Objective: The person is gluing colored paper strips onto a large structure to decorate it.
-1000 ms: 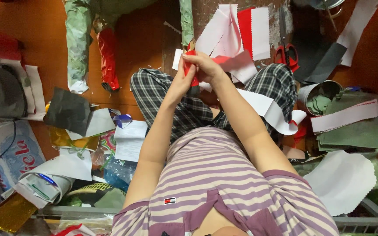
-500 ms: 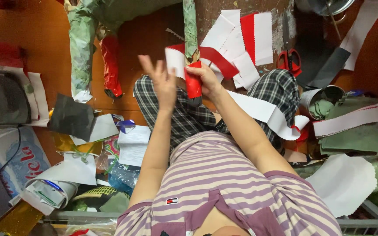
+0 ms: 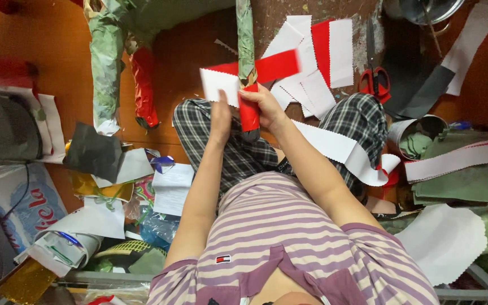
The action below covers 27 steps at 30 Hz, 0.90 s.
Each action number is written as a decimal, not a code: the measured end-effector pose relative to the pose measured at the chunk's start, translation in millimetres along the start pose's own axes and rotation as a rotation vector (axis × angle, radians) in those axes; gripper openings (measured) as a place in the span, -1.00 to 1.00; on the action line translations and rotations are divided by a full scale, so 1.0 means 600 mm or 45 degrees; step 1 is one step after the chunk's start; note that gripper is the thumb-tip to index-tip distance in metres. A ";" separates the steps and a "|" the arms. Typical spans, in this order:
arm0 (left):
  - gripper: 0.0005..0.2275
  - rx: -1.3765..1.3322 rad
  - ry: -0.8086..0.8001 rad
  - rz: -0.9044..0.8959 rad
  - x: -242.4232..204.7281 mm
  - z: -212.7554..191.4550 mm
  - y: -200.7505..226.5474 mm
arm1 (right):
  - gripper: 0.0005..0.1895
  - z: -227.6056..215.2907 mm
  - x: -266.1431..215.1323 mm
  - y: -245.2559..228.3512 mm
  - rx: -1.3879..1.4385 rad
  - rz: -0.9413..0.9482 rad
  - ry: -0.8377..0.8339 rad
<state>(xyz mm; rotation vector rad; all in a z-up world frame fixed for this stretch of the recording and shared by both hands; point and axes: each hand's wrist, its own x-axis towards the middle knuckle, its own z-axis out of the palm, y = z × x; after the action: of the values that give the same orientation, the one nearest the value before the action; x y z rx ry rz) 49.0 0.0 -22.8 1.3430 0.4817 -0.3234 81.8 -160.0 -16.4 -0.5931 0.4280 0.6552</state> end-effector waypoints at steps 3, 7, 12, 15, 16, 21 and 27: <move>-0.39 -0.069 0.330 0.222 0.018 0.021 0.097 | -0.53 0.019 -0.007 -0.006 -0.124 -0.034 0.071; -0.45 0.742 0.433 0.506 0.069 0.079 0.105 | -0.28 0.106 -0.070 -0.028 -0.309 -0.160 0.137; -0.47 1.923 0.156 1.182 0.040 0.212 0.135 | -0.39 -0.021 -0.023 0.061 0.275 -0.471 -0.165; -0.50 2.020 -0.050 0.874 0.007 0.235 0.197 | -0.47 -0.067 0.000 0.077 0.263 -0.575 0.318; -0.50 2.021 -0.048 0.871 0.003 0.221 0.194 | -0.47 -0.081 0.007 0.081 0.264 -0.571 0.318; -0.25 1.011 0.194 0.469 0.055 0.094 0.025 | -0.74 -0.032 0.000 0.036 -0.044 -0.669 0.419; -0.38 0.603 -0.003 0.185 0.021 0.100 0.083 | -0.85 -0.063 0.010 0.033 0.331 -0.533 0.336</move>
<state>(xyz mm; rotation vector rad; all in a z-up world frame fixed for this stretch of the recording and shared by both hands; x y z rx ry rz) 93.0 -48.1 22.0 1.8271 0.3112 -0.3309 65.9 -168.8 -55.2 -0.5013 0.6035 0.1165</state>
